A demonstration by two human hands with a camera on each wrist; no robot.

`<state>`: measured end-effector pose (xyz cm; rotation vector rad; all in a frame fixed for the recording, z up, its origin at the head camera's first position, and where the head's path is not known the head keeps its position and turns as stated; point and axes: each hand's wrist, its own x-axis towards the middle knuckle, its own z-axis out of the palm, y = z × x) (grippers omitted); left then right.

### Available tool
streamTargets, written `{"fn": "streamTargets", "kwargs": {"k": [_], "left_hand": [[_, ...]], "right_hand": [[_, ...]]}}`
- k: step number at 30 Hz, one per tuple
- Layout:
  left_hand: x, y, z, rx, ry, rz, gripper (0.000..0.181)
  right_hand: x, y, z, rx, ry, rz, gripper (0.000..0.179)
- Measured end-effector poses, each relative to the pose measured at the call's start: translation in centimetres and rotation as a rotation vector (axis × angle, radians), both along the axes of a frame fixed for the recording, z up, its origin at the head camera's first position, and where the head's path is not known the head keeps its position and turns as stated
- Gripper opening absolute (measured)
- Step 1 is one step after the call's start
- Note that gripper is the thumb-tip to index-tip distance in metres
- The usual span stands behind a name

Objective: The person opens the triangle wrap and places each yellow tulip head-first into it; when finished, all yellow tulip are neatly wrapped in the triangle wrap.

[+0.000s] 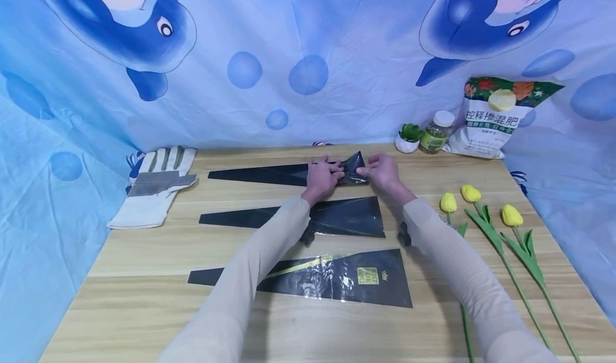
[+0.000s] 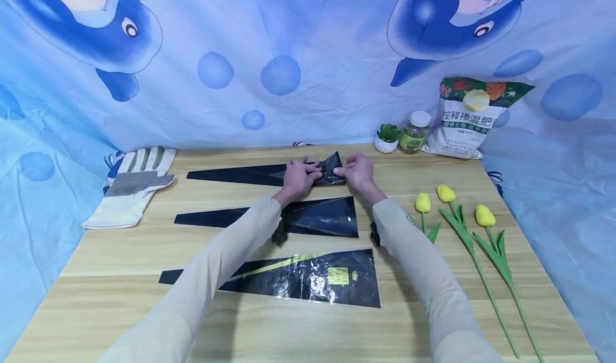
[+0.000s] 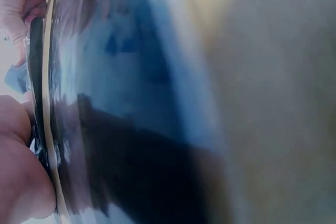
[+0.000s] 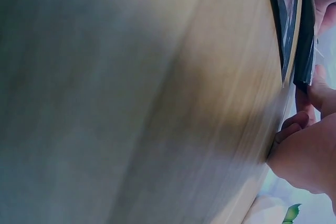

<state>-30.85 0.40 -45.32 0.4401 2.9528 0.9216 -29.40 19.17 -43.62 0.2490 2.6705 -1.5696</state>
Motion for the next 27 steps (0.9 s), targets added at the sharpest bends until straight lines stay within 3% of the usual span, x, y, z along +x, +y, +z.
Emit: {"fn": "streamTargets", "kwargs": {"k": [10, 15, 22, 27], "left_hand": [[0.4, -0.4, -0.4, 0.054, 0.083, 0.033, 0.016], [0.2, -0.8, -0.5, 0.206, 0.074, 0.037, 0.014], [0.4, -1.4, -0.4, 0.492, 0.096, 0.104, 0.01], [0.5, -1.7, 0.1, 0.555, 0.071, 0.133, 0.012]], "right_hand": [[0.3, 0.0, -0.2, 0.017, -0.011, 0.018, 0.057], [0.3, 0.2, -0.2, 0.032, 0.007, 0.025, 0.057], [0.2, 0.8, -0.3, 0.015, 0.006, 0.042, 0.052], [0.0, 1.1, -0.2, 0.017, 0.009, 0.075, 0.045]]}}
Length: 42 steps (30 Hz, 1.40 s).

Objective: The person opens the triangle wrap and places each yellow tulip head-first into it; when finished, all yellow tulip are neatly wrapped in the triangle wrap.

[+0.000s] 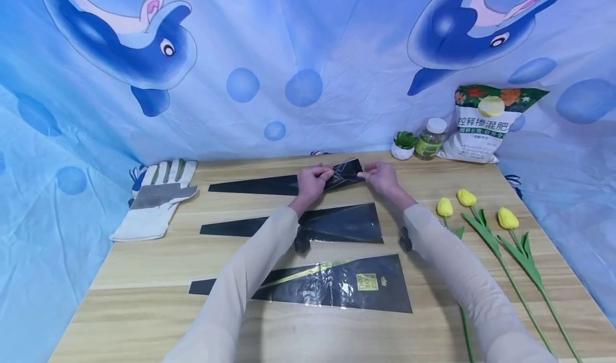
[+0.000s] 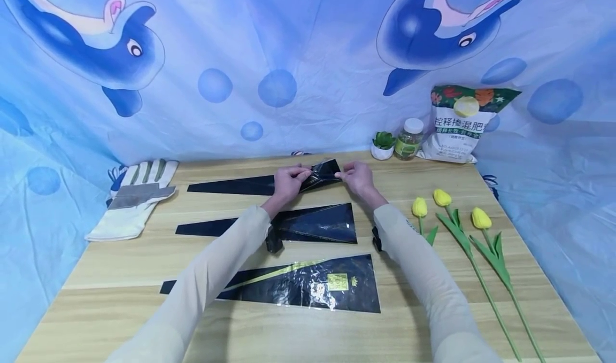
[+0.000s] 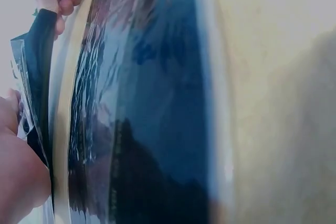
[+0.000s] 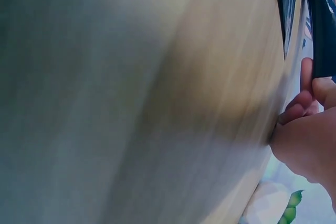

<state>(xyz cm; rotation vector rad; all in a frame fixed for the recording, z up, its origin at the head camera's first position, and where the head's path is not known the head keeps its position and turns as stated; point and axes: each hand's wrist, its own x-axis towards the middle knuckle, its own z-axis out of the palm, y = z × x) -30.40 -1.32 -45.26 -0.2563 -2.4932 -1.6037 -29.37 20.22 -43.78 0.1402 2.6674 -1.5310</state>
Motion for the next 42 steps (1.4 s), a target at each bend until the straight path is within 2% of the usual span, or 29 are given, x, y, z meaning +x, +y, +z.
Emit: {"fn": "streamTargets", "kwargs": {"k": [4, 8, 11, 15, 17, 20, 23, 25, 27, 31, 34, 37, 40, 42], "left_hand": [[0.1, -0.1, 0.3, 0.063, -0.054, 0.031, 0.014], [0.2, 0.0, 0.3, 0.131, -0.041, 0.034, 0.013], [0.3, 0.3, 0.2, 0.106, 0.038, 0.001, 0.011], [0.4, 0.6, 0.0, 0.018, 0.178, -0.02, 0.009], [0.4, 0.6, -0.1, -0.037, 0.252, -0.013, 0.009], [0.4, 0.3, -0.2, -0.118, 0.319, -0.003, 0.008], [0.5, 0.1, -0.4, -0.175, 0.342, -0.011, 0.009], [0.6, 0.2, -0.5, -0.207, 0.348, -0.022, 0.01], [0.8, 0.3, -0.3, -0.234, 0.351, -0.035, 0.011], [1.0, 0.6, 0.1, -0.282, 0.348, -0.066, 0.013], [1.0, 0.5, 0.2, -0.31, 0.329, -0.08, 0.023], [1.0, 0.2, 0.3, -0.351, 0.289, -0.1, 0.044], [0.9, -0.1, 0.3, -0.417, 0.253, -0.132, 0.058], [0.7, -0.2, 0.2, -0.461, 0.242, -0.15, 0.059]], "right_hand": [[-0.2, 0.2, 0.1, -0.008, -0.031, 0.038, 0.041], [-0.3, 0.4, 0.2, -0.029, -0.057, 0.057, 0.044], [0.0, 0.5, 0.4, -0.063, -0.032, 0.012, 0.046], [0.6, 0.0, 1.1, -0.116, 0.101, -0.089, 0.041], [0.8, -0.7, 1.8, -0.117, 0.186, -0.082, 0.039], [1.0, -2.0, 2.7, -0.099, 0.22, -0.011, 0.045], [0.8, -3.0, 3.1, -0.146, 0.168, 0.058, 0.056], [0.7, -3.4, 3.2, -0.22, 0.119, 0.064, 0.064], [0.7, -3.7, 3.3, -0.238, 0.086, 0.065, 0.071], [0.4, -4.1, 3.2, -0.243, 0.039, 0.067, 0.057], [-0.1, -4.3, 3.0, -0.359, -0.008, 0.068, 0.041], [-0.4, -4.2, 3.0, -0.457, -0.064, 0.049, 0.046], [-0.5, -4.0, 3.2, -0.453, -0.106, 0.046, 0.049], [-0.5, -4.0, 3.4, -0.448, -0.124, 0.052, 0.047]]}}
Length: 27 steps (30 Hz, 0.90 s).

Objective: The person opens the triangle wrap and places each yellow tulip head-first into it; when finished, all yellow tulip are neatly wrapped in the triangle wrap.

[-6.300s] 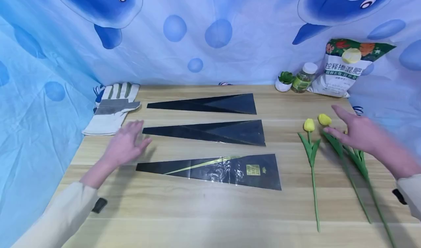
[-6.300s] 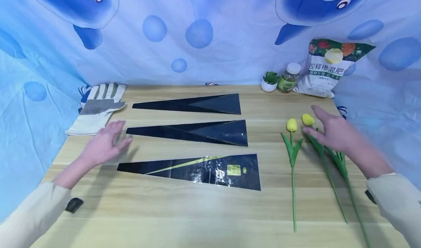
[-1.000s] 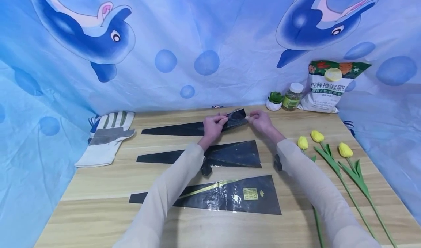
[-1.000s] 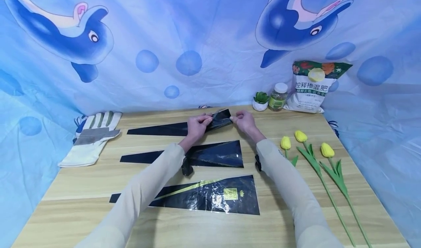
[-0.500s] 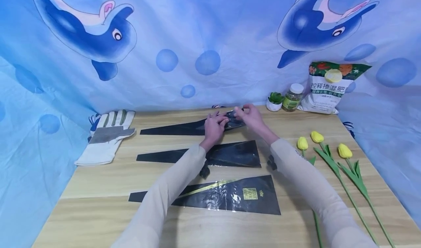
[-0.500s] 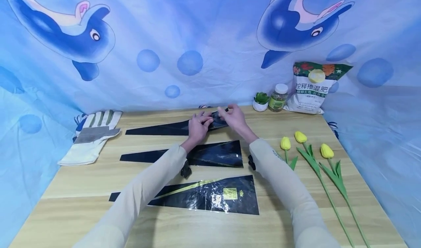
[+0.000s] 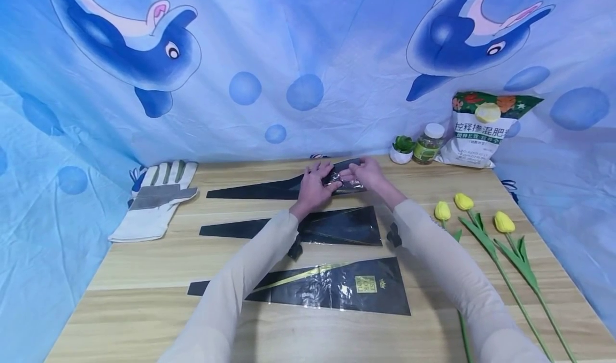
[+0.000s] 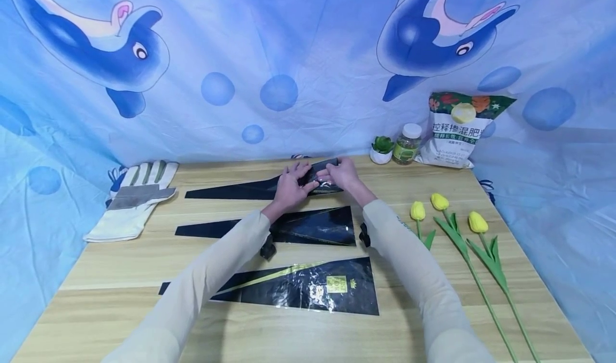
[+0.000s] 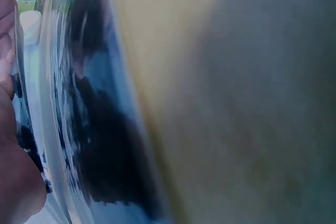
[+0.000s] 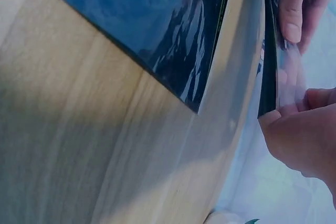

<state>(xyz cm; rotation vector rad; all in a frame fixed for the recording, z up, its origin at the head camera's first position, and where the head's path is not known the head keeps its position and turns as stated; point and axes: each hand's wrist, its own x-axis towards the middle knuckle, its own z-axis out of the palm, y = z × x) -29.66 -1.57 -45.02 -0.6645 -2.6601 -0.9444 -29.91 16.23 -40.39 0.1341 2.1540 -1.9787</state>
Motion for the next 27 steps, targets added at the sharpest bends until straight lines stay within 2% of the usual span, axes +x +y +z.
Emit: {"fn": "streamTargets", "kwargs": {"k": [6, 10, 16, 20, 27], "left_hand": [[-0.23, -0.22, -0.15, -0.076, 0.007, 0.005, 0.044], [-0.36, -0.28, -0.24, -0.086, -0.018, 0.015, 0.036], [-0.17, -0.7, -0.28, -0.022, -0.107, 0.053, 0.035], [-0.07, -0.93, -0.34, -0.004, -0.124, 0.077, 0.034], [-0.15, -0.86, -0.49, 0.078, -0.149, 0.131, 0.024]], "right_hand": [[-0.11, 0.05, 0.13, 0.028, -0.005, 0.042, 0.051], [-0.11, 0.03, 0.21, 0.026, -0.01, 0.057, 0.059], [-0.27, 0.16, 0.11, 0.031, -0.008, 0.056, 0.059], [-0.4, 0.37, -0.06, 0.044, -0.001, 0.046, 0.058], [-0.28, 0.67, -0.04, 0.211, 0.043, 0.013, 0.057]]}}
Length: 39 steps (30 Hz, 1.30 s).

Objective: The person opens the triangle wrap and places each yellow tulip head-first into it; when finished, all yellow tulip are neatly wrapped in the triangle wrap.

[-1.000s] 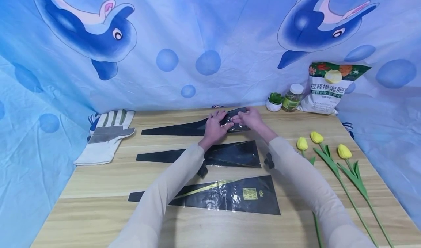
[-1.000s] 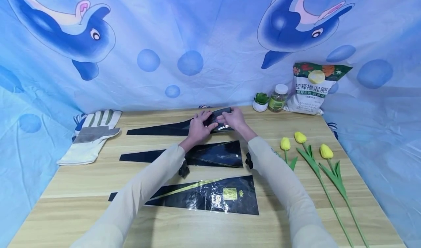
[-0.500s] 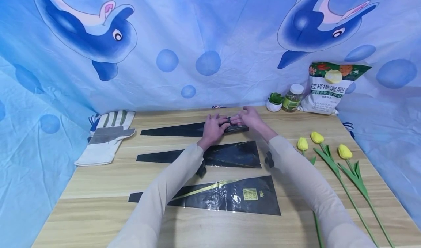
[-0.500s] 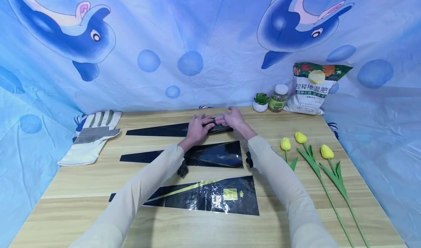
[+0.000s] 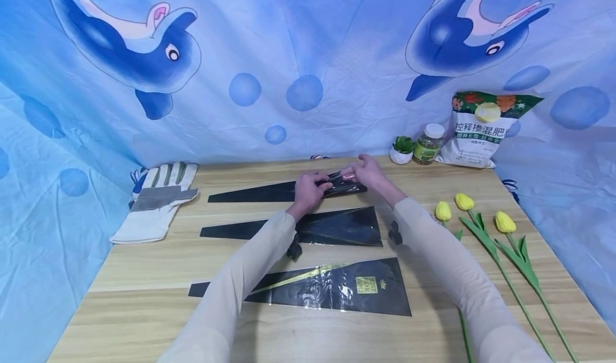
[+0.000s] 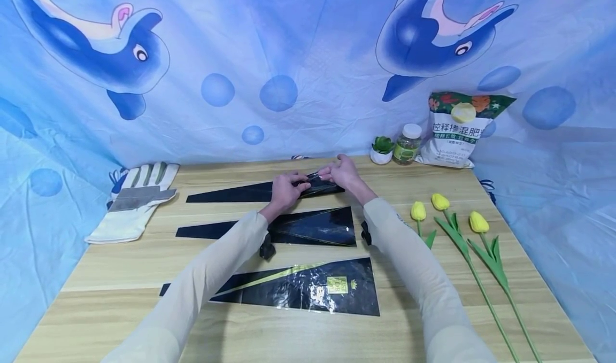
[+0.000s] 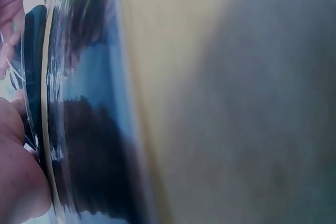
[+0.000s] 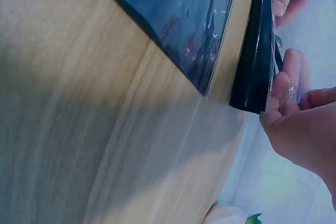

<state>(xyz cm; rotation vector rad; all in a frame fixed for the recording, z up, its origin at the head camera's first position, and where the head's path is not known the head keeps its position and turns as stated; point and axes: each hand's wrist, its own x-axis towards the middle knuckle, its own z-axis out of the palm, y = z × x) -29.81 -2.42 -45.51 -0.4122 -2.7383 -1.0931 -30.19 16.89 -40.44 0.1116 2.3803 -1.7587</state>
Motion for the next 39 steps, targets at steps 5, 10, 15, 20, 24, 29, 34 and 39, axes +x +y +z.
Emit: {"fn": "streamTargets", "kwargs": {"k": [5, 10, 15, 20, 24, 29, 34, 39], "left_hand": [[-0.1, -0.1, -0.3, 0.039, -0.009, 0.026, 0.017], [-0.2, -0.2, -0.7, 0.107, 0.014, 0.032, 0.013], [0.0, 0.2, -1.4, 0.202, 0.008, 0.043, 0.011], [0.1, 0.1, -1.4, 0.272, 0.012, 0.043, 0.011], [-0.4, -0.4, -1.0, 0.277, 0.039, 0.032, 0.012], [-0.7, -0.4, -0.6, 0.277, 0.017, 0.015, 0.015], [-0.8, -0.6, -0.6, 0.281, 0.003, 0.023, 0.013], [-0.9, -0.8, -0.9, 0.282, 0.01, 0.011, 0.013]], "right_hand": [[0.1, 0.1, 0.0, 0.036, 0.026, -0.016, 0.056], [0.2, 0.2, -0.1, 0.032, 0.034, -0.036, 0.056], [0.6, 1.3, -0.5, -0.026, 0.024, -0.014, 0.059], [2.7, 4.9, 1.1, 0.112, 0.137, -0.007, 0.061], [6.3, 9.1, 3.5, 0.247, 0.241, 0.021, 0.052], [12.7, 14.3, 4.7, 0.386, 0.214, 0.025, 0.048], [17.9, 17.5, 3.8, 0.344, 0.062, -0.005, 0.049], [21.5, 19.0, 1.8, 0.21, -0.082, 0.0, 0.05]]}}
